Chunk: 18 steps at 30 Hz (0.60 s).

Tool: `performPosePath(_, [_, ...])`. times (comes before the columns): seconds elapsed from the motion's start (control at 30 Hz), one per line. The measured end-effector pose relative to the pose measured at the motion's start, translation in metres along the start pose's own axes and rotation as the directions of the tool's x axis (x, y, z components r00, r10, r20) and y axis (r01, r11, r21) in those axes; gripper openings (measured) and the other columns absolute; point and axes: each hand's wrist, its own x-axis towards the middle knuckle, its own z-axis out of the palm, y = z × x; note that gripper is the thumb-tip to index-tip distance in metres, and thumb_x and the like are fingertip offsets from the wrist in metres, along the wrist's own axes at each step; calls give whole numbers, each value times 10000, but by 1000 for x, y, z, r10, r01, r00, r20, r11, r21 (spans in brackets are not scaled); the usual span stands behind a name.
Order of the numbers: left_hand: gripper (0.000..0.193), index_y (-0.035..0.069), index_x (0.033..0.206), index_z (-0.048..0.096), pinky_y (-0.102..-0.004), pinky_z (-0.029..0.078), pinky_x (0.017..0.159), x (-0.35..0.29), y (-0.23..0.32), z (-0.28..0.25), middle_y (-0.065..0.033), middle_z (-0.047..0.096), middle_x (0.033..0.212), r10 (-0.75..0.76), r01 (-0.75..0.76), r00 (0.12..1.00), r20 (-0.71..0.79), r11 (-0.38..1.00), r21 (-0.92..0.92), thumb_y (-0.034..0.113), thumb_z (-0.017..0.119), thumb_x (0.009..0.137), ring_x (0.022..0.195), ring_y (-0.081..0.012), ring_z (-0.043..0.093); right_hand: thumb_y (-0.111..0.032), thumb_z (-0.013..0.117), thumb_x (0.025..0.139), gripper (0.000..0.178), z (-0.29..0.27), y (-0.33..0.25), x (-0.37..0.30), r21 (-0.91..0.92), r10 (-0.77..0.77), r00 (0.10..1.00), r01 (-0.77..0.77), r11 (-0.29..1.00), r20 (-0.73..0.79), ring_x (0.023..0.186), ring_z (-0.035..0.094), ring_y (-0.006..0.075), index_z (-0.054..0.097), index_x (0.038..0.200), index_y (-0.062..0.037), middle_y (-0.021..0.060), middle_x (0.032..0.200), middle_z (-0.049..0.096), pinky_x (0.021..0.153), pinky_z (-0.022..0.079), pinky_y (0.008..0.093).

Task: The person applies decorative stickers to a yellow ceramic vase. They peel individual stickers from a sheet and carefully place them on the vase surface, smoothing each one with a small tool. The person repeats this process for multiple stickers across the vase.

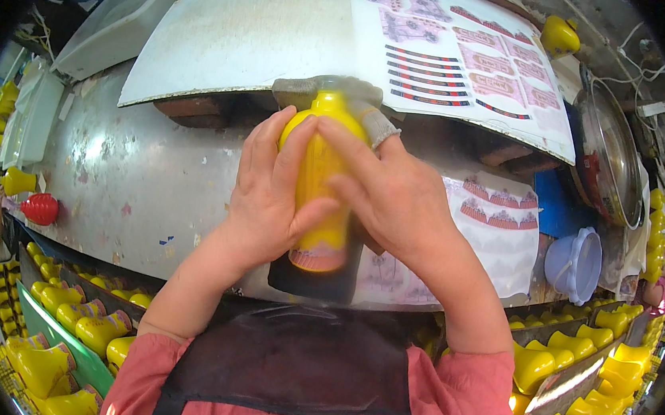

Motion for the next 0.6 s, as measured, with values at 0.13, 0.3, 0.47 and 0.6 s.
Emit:
performPosePath(0.13, [920,78,1531,402,-545,349,1157,1,1,0,-252,379,1503,2,-2,1000,7,999,36,369,829,770,1367,-469,397,-206,761,871,648,-3,0,1,-35,-27,1000,27,999,11,809,699,417,555,1483,-256,216,1118,653,689,582,474])
performPosePath(0.3, [917,65,1517,402,-551,353,1160,1,-1,0,-249,380,1502,7,-7,1000,10,1000,25,372,830,766,1366,-470,399,-221,762,873,654,-4,-1,0,-66,2,998,2,998,62,754,681,413,547,1490,-250,202,985,632,661,570,476])
performPosePath(0.47, [909,63,1515,398,-555,355,1163,0,-4,1,-253,376,1501,15,-15,1000,9,1000,17,379,824,777,1365,-478,396,-239,749,887,654,-3,2,-1,-40,-24,999,26,999,40,753,674,415,535,1505,-249,206,965,620,661,566,480])
performPosePath(0.6, [904,61,1520,388,-557,356,1163,0,-5,3,-261,364,1506,31,-31,1000,-3,1000,-6,371,819,788,1368,-485,391,-261,733,903,643,0,6,0,14,-2,998,2,1000,55,765,669,420,529,1512,-252,210,967,617,676,564,486])
